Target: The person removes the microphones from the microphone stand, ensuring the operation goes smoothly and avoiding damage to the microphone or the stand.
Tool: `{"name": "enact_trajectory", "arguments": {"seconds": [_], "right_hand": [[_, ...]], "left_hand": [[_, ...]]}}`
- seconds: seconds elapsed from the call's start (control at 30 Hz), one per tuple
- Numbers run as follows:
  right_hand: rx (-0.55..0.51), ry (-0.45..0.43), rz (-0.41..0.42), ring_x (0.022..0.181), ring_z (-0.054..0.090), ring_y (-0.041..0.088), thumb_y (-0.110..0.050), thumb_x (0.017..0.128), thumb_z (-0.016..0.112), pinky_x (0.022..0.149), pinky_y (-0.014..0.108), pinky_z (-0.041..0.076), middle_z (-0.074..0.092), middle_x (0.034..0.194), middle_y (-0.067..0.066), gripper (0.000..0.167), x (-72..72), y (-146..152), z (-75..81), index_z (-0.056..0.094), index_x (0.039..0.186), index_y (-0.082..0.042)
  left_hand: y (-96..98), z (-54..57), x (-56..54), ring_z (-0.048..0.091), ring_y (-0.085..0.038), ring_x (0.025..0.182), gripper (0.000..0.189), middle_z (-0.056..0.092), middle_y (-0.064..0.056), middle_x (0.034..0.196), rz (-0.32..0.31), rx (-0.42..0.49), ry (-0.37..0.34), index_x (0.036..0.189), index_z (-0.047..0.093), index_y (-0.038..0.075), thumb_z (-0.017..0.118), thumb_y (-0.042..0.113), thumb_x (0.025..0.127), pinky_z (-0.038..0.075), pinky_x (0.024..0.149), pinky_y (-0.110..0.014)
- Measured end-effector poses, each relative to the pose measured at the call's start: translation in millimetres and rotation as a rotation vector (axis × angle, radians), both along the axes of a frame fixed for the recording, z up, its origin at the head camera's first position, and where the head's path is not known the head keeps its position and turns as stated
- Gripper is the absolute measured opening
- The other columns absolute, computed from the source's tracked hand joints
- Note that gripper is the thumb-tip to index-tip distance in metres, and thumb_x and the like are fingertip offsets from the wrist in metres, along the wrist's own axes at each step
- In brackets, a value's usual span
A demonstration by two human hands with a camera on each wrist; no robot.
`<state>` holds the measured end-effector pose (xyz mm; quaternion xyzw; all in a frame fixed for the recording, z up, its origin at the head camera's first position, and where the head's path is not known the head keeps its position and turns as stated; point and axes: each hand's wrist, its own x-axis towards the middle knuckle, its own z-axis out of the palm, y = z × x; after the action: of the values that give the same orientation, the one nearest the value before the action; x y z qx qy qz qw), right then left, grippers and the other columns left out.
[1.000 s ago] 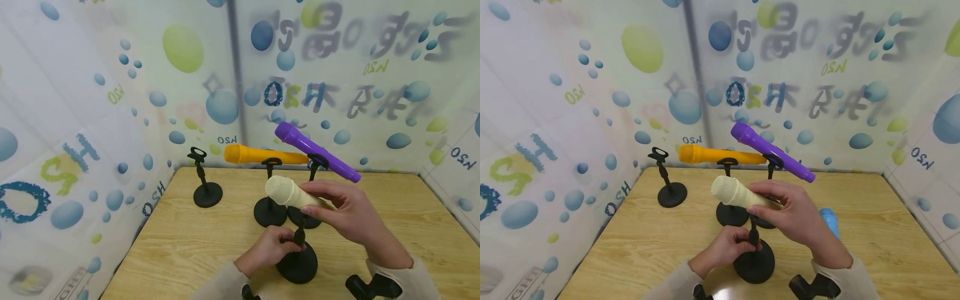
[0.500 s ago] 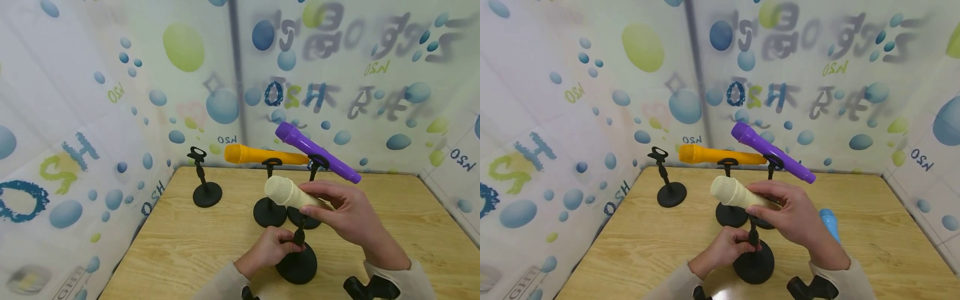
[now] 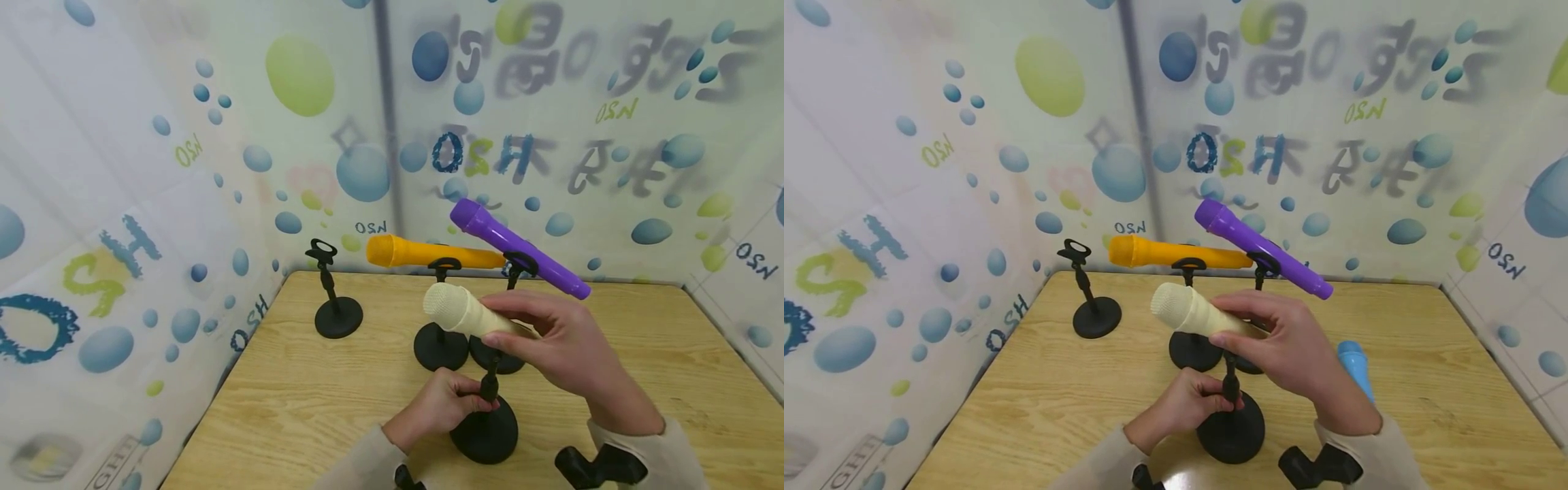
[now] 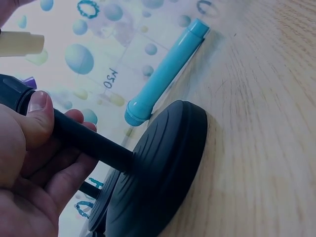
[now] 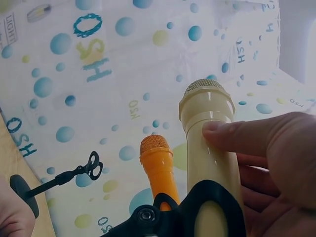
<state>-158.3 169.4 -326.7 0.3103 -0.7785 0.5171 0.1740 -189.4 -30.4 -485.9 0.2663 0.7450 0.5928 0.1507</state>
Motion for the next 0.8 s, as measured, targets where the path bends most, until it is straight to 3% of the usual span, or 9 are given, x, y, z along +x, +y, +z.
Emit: {"name": "enact_trajectory", "arguments": {"seconds": [0.5, 0.8], "right_hand": [[0.000, 0.013, 0.029, 0.100, 0.075, 0.009, 0.007, 0.087, 0.085, 0.087, 0.023, 0.064, 0.079, 0.119, -0.007, 0.038, -5.0, -9, 9.1, 0.079, 0.123, -0.004], [0.048, -0.015, 0.011, 0.094, 0.073, 0.012, 0.002, 0.089, 0.085, 0.085, 0.022, 0.064, 0.081, 0.118, 0.006, 0.036, -5.7, -12, 13.5, 0.080, 0.124, -0.009]], "left_hand": [[-0.2, -2.9, -3.4, 0.073, 0.006, 0.095, 0.014, 0.083, -0.020, 0.102, -0.026, 0.016, 0.037, 0.107, 0.083, -0.004, 0.079, 0.000, 0.095, 0.060, 0.087, -0.016], [0.1, -4.6, -3.2, 0.074, 0.005, 0.097, 0.015, 0.082, -0.020, 0.103, -0.030, 0.021, 0.040, 0.109, 0.083, -0.005, 0.078, 0.002, 0.096, 0.060, 0.088, -0.016]]}}
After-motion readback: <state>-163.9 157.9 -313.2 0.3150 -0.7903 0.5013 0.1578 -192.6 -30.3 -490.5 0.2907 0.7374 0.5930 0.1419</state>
